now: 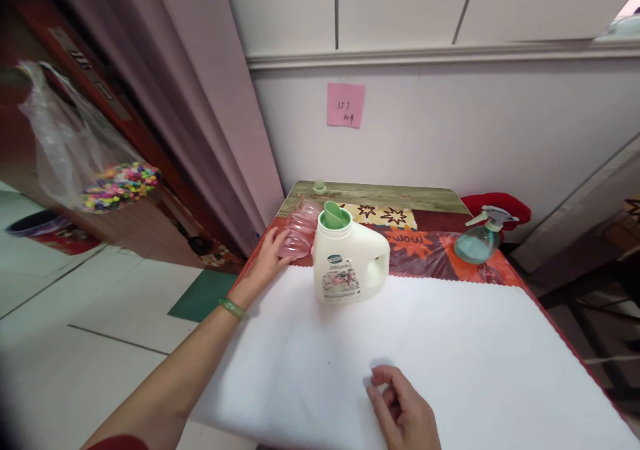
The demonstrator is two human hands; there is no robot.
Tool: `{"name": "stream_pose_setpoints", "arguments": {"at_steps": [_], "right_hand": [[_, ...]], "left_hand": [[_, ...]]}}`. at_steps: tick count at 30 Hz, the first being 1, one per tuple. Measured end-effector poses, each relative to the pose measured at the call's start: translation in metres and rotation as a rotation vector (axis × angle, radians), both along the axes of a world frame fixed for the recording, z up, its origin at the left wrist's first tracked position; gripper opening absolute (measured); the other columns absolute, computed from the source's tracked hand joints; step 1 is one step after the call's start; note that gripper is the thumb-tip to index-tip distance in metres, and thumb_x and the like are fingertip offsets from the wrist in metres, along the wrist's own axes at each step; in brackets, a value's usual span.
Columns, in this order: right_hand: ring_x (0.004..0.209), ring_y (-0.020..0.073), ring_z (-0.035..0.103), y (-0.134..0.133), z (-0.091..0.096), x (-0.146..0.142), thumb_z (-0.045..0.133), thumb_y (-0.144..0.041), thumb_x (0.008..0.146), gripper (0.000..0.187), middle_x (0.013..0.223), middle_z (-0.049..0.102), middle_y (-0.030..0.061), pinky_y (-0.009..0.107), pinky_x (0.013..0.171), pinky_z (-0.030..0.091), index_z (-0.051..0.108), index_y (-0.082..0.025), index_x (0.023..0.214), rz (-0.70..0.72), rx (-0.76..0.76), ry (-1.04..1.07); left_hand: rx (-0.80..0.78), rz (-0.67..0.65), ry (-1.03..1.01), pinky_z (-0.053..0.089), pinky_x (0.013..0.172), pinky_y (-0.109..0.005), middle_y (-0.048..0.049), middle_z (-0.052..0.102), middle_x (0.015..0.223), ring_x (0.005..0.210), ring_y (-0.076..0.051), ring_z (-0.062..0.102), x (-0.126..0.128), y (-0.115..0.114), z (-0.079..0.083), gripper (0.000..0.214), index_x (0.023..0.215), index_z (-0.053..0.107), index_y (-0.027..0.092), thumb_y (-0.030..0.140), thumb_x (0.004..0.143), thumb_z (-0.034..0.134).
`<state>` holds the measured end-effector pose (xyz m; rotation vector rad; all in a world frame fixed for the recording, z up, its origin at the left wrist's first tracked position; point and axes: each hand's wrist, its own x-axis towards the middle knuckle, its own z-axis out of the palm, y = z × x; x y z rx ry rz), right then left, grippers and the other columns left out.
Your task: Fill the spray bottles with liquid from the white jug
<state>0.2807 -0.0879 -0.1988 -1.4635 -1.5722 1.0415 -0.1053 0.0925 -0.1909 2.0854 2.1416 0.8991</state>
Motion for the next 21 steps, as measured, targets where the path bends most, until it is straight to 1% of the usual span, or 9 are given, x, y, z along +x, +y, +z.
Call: {"name": "stream_pose_setpoints", "arguments": {"at_steps": [7,9,12,14,16,17,19,20,21], "right_hand": [[0.051,0.0138,0.05,0.003,-0.007,0.003,0.062,-0.06,0.087,0.037,0.061,0.053,-0.0027,0.023,0.049,0.044,0.068,-0.025,0.097,0.025,-0.067,0.011],[0.053,0.0136,0.051,0.003,-0.007,0.002,0.063,-0.059,0.086,0.037,0.066,0.058,-0.0015,0.023,0.051,0.045,0.068,-0.024,0.099,0.03,-0.086,0.042],[0.056,0.0137,0.055,0.005,-0.004,0.002,0.063,-0.059,0.087,0.04,0.082,0.07,0.0033,0.025,0.054,0.049,0.068,-0.023,0.103,0.003,-0.104,0.118],[0.058,0.0144,0.058,0.015,0.002,0.007,0.063,-0.058,0.088,0.041,0.091,0.072,0.0063,0.026,0.056,0.051,0.067,-0.021,0.106,-0.025,-0.1,0.149],[0.061,0.0154,0.061,0.038,0.011,0.02,0.064,-0.057,0.088,0.042,0.094,0.073,0.0077,0.028,0.057,0.053,0.066,-0.021,0.109,-0.06,-0.061,0.145],[0.065,0.0168,0.063,0.056,0.017,0.031,0.065,-0.055,0.088,0.042,0.095,0.073,0.0084,0.028,0.059,0.054,0.064,-0.02,0.112,-0.083,-0.028,0.13],[0.074,0.0194,0.066,0.101,0.026,0.059,0.068,-0.055,0.085,0.05,0.098,0.072,0.0089,0.032,0.067,0.056,0.059,-0.021,0.121,-0.232,0.095,0.127],[0.079,0.0207,0.067,0.127,0.03,0.075,0.069,-0.057,0.083,0.059,0.104,0.072,0.0102,0.034,0.071,0.057,0.054,-0.021,0.127,-0.339,0.162,0.152],[0.086,0.0226,0.068,0.155,0.032,0.091,0.071,-0.058,0.08,0.069,0.111,0.07,0.0128,0.036,0.075,0.057,0.048,-0.02,0.133,-0.466,0.235,0.177]], "left_hand": [[0.006,0.002,-0.014,0.035,0.117,-0.048,-0.021,0.031,0.16,0.149,-0.035,0.034,-0.002,0.021,-0.001,0.076,0.15,0.044,0.022,0.025,0.081,0.077],[0.009,0.0,-0.015,0.035,0.117,-0.048,-0.0216,0.031,0.16,0.149,-0.035,0.033,-0.001,0.027,-0.001,0.076,0.15,0.044,0.021,0.025,0.081,0.076],[0.012,-0.01,-0.018,0.034,0.117,-0.049,-0.0217,0.029,0.16,0.149,-0.034,0.033,0.002,0.037,-0.001,0.073,0.149,0.044,0.02,0.025,0.083,0.074],[0.013,-0.017,-0.025,0.033,0.118,-0.05,-0.0222,0.029,0.16,0.15,-0.035,0.032,0.006,0.043,0.002,0.072,0.149,0.044,0.019,0.026,0.084,0.073],[0.014,-0.026,-0.034,0.031,0.118,-0.051,-0.0229,0.028,0.16,0.151,-0.036,0.03,0.009,0.047,0.007,0.074,0.151,0.042,0.018,0.026,0.084,0.072],[0.016,-0.031,-0.039,0.031,0.119,-0.052,-0.0231,0.027,0.161,0.151,-0.037,0.028,0.01,0.047,0.01,0.077,0.153,0.039,0.019,0.026,0.083,0.072],[0.03,-0.03,-0.045,0.028,0.119,-0.055,-0.026,0.018,0.164,0.153,-0.041,0.021,0.013,0.044,0.018,0.091,0.157,0.029,0.017,0.029,0.079,0.075],[0.044,-0.006,-0.044,0.026,0.119,-0.058,-0.0285,0.014,0.164,0.153,-0.044,0.017,0.014,0.04,0.023,0.1,0.158,0.026,0.013,0.031,0.075,0.079],[0.067,0.062,-0.032,0.025,0.119,-0.059,-0.0283,0.014,0.165,0.153,-0.045,0.017,0.015,0.034,0.027,0.106,0.158,0.025,0.013,0.035,0.072,0.082]]}}
